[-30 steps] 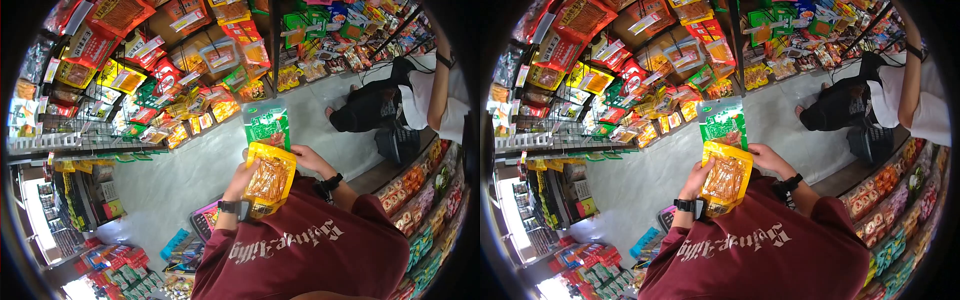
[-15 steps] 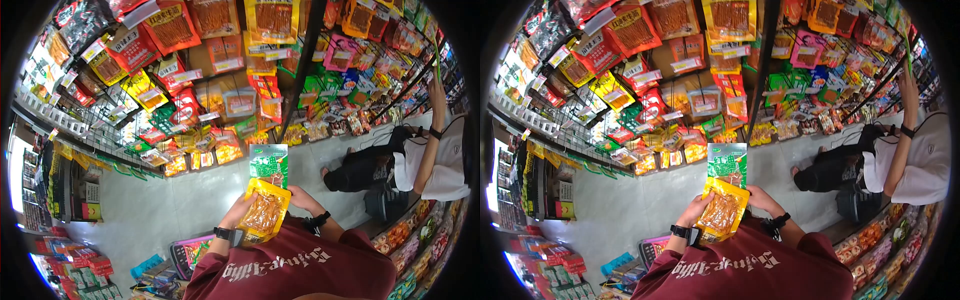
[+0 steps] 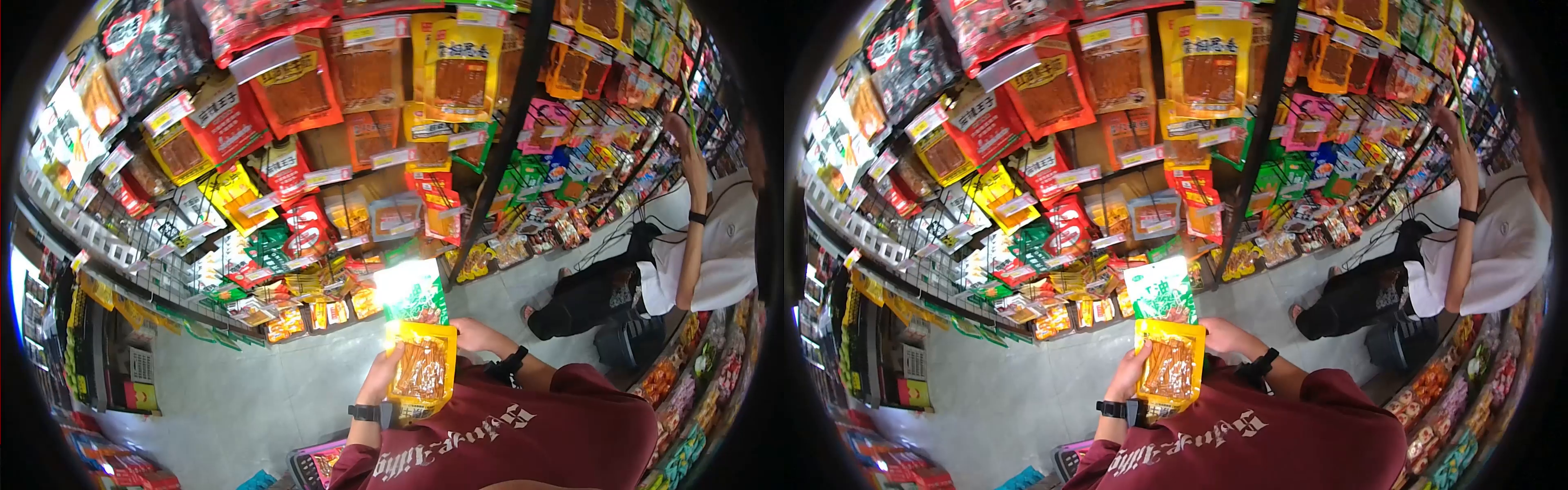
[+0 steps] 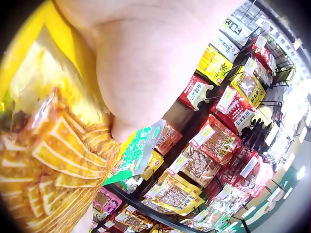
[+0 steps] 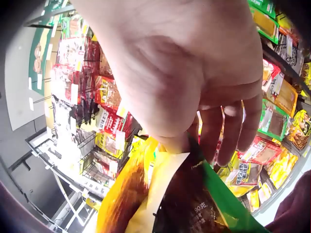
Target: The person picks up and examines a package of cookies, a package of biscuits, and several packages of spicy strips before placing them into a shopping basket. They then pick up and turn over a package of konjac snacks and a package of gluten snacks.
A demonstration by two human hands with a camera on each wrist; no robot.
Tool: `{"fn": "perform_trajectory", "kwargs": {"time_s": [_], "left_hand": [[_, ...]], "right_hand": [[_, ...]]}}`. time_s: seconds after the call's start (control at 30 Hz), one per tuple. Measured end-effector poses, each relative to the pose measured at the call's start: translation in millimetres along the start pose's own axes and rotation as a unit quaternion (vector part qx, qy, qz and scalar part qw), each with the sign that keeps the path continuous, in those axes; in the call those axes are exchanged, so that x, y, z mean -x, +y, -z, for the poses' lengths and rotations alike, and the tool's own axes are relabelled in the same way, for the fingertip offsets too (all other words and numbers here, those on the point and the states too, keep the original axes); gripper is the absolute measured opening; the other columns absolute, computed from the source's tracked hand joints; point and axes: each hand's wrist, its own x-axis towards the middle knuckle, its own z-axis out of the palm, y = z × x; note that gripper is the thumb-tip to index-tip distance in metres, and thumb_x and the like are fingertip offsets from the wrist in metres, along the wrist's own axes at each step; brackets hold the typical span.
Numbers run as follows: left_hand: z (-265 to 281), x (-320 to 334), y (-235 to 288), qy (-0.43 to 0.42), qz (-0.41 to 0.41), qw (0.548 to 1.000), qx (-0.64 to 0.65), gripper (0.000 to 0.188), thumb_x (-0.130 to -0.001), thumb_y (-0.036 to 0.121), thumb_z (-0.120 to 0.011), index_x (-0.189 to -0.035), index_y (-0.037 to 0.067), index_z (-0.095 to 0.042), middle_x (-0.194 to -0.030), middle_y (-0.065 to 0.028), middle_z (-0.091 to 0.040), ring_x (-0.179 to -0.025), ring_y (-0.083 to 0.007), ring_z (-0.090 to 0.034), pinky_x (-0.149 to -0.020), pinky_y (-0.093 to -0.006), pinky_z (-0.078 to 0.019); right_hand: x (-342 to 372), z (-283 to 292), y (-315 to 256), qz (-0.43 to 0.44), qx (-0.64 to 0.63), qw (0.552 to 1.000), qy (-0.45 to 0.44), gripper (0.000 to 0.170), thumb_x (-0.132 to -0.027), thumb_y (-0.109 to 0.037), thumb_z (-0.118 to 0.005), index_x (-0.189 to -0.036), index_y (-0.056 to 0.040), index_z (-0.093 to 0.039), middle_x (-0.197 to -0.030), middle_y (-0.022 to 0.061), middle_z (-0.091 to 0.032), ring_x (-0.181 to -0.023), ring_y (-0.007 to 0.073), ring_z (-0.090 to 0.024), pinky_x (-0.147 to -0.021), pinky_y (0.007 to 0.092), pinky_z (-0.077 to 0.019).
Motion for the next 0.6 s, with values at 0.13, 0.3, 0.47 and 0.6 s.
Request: {"fn": "perform_trajectory", "kwargs": {"time_s": [0.13, 0.3, 0.47, 0.6], "left_hand": [[28.5, 3.1, -14.4, 0.013, -0.012, 1.0, 0.025, 0.054, -0.107, 0.041, -0.057, -0.136, -0.005, -0.061, -0.13, -0.0076, -0.067, -0.118, -0.014, -0.059, -0.105, -0.0308, -0.0435], [40.1, 15.4, -14.9, 0.047, -0.033, 0.997, 0.059, 0.053, -0.106, 0.04, -0.058, -0.135, -0.005, -0.061, -0.127, -0.0078, -0.068, -0.117, -0.0145, -0.061, -0.102, -0.031, -0.0459], [29.0, 25.8, -7.4, 0.06, -0.055, 0.988, 0.134, 0.048, -0.106, 0.037, -0.059, -0.132, -0.003, -0.06, -0.123, -0.01, -0.069, -0.11, -0.0182, -0.067, -0.093, -0.0347, -0.0543], [21.3, 31.2, -15.1, 0.075, -0.047, 0.984, 0.157, 0.045, -0.107, 0.037, -0.056, -0.134, 0.0, -0.058, -0.123, -0.0118, -0.069, -0.107, -0.022, -0.069, -0.089, -0.0389, -0.0585]], "right_hand": [[-17.2, -17.1, -17.2, 0.02, 0.037, 0.999, -0.007, 0.028, -0.098, -0.02, -0.065, -0.119, -0.0013, -0.067, -0.111, 0.0179, -0.075, -0.1, 0.0272, -0.071, -0.089, 0.0382, -0.0538], [-53.0, -25.7, -0.1, 0.084, 0.037, 0.994, -0.061, 0.028, -0.097, -0.019, -0.066, -0.12, -0.003, -0.067, -0.113, 0.0192, -0.074, -0.101, 0.0292, -0.071, -0.089, 0.0386, -0.0541], [-57.5, -21.3, -24.5, 0.07, 0.033, 0.994, -0.076, 0.029, -0.095, -0.018, -0.067, -0.118, -0.0017, -0.066, -0.111, 0.0201, -0.073, -0.101, 0.0305, -0.071, -0.087, 0.0396, -0.0537], [-45.6, -17.4, -33.9, 0.114, 0.051, 0.99, -0.067, 0.025, -0.092, -0.018, -0.069, -0.109, -0.0001, -0.066, -0.104, 0.0227, -0.071, -0.097, 0.0381, -0.069, -0.083, 0.0445, -0.0526]]}}
